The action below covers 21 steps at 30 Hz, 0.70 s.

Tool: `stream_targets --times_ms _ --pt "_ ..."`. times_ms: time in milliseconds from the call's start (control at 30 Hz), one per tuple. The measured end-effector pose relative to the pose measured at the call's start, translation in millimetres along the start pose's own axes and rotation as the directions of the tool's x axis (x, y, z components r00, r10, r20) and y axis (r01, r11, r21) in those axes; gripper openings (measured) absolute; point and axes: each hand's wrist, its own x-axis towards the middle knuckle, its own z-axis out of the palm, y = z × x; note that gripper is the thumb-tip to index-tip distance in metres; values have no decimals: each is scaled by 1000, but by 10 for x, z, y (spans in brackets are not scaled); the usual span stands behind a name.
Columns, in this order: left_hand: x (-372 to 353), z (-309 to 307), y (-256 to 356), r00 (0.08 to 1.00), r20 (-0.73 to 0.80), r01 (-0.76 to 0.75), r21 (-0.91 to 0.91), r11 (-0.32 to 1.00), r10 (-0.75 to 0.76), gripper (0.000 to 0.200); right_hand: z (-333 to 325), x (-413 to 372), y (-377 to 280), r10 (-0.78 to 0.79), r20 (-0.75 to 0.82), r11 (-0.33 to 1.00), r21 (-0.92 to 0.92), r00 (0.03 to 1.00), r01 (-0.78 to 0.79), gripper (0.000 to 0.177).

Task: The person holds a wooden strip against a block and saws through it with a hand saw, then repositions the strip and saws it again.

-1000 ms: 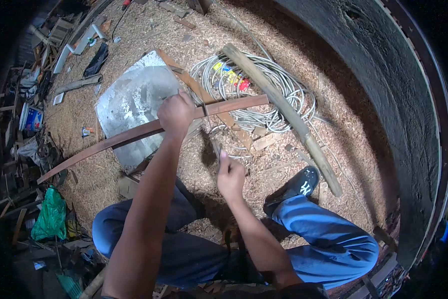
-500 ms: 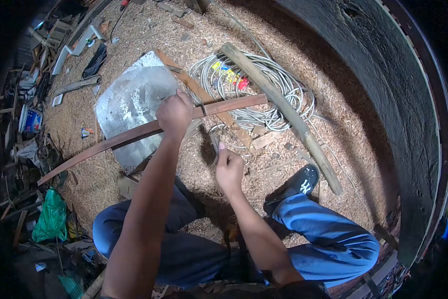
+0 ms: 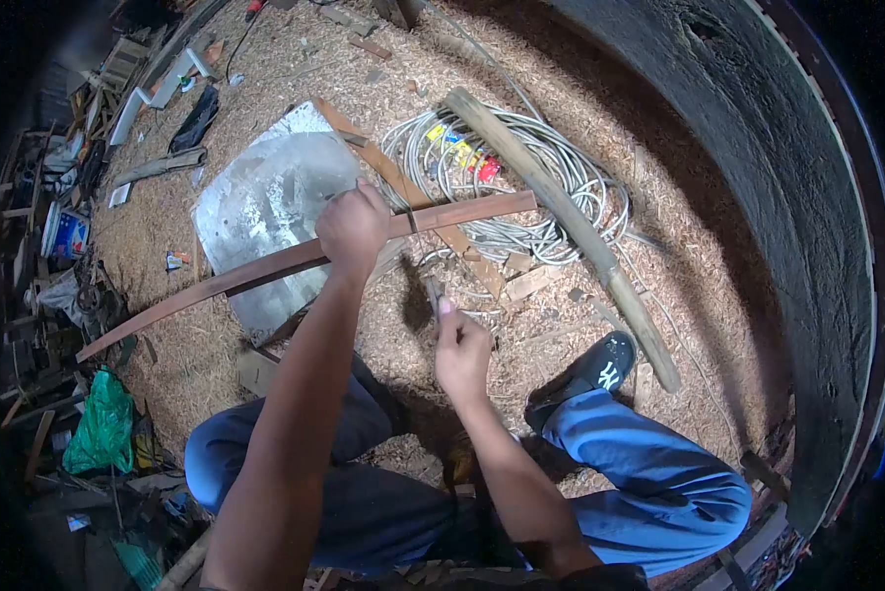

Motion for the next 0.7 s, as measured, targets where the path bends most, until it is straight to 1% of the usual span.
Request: stream_targets --times_ms 33,67,133,167,200,233,267,300,333,367,400,433,467,533,567,633,700 --pt "6 15 2 1000 1 -5 -3 1000 5 50 -28 -9 -14 -1 20 999 -54 1000 2 47" --pt "9 25 -10 1000 13 0 7 1000 0 50 -91 -137 47 -4 15 998 -55 1000 5 47" --pt "26 45 -19 1000 18 5 14 1000 -5 50 -206 -469 176 -96 -34 994 -58 995 94 31" --pt "27 48 -21 1000 2 -7 -9 1000 7 53 -202 -479 181 -99 -33 993 -59 995 97 31" --pt "10 50 -25 1000 -13 -16 -32 999 16 56 -194 -509 104 -3 -50 1000 -18 999 2 22" --pt "-7 53 -26 1000 -13 -15 -34 999 14 56 -178 -541 66 96 -66 995 27 993 -94 20" --pt "8 46 -14 1000 0 -5 -33 999 5 57 -107 -423 20 94 -71 995 30 993 -92 20" --pt "23 38 -6 1000 14 7 -30 1000 -6 57 -7 -190 -45 -187 -114 981 -67 976 180 28" --pt "21 42 -10 1000 16 9 -27 1000 -8 57 52 -36 -83 -452 -121 886 -173 884 430 39" --pt "17 45 -20 1000 8 6 -32 999 -6 57 68 11 -92 -449 -116 888 -171 886 428 39" --pt "15 41 -24 1000 1 1 -38 999 -1 58 75 46 -114 -297 0 951 -87 955 296 47" --pt "1 31 -20 1000 7 0 -35 999 0 58 67 60 -130 -141 124 989 -22 982 145 54" --pt "5 12 -12 1000 19 -1 -28 1000 1 58 27 -3 -88 -140 122 989 -21 983 143 54" --pt "23 -11 -16 1000 28 1 -24 1000 0 57 -116 -293 83 -247 94 969 44 964 244 54" --pt "23 -9 -13 999 36 0 -14 1000 1 57 -176 -406 122 -247 93 969 39 964 245 54" --pt "16 -19 6 999 42 7 -11 1000 -6 57 -281 -539 128 -172 122 985 13 978 172 51" --pt "22 -38 16 999 36 -4 -12 1000 4 58 -220 -347 81 -182 123 983 20 976 181 50"
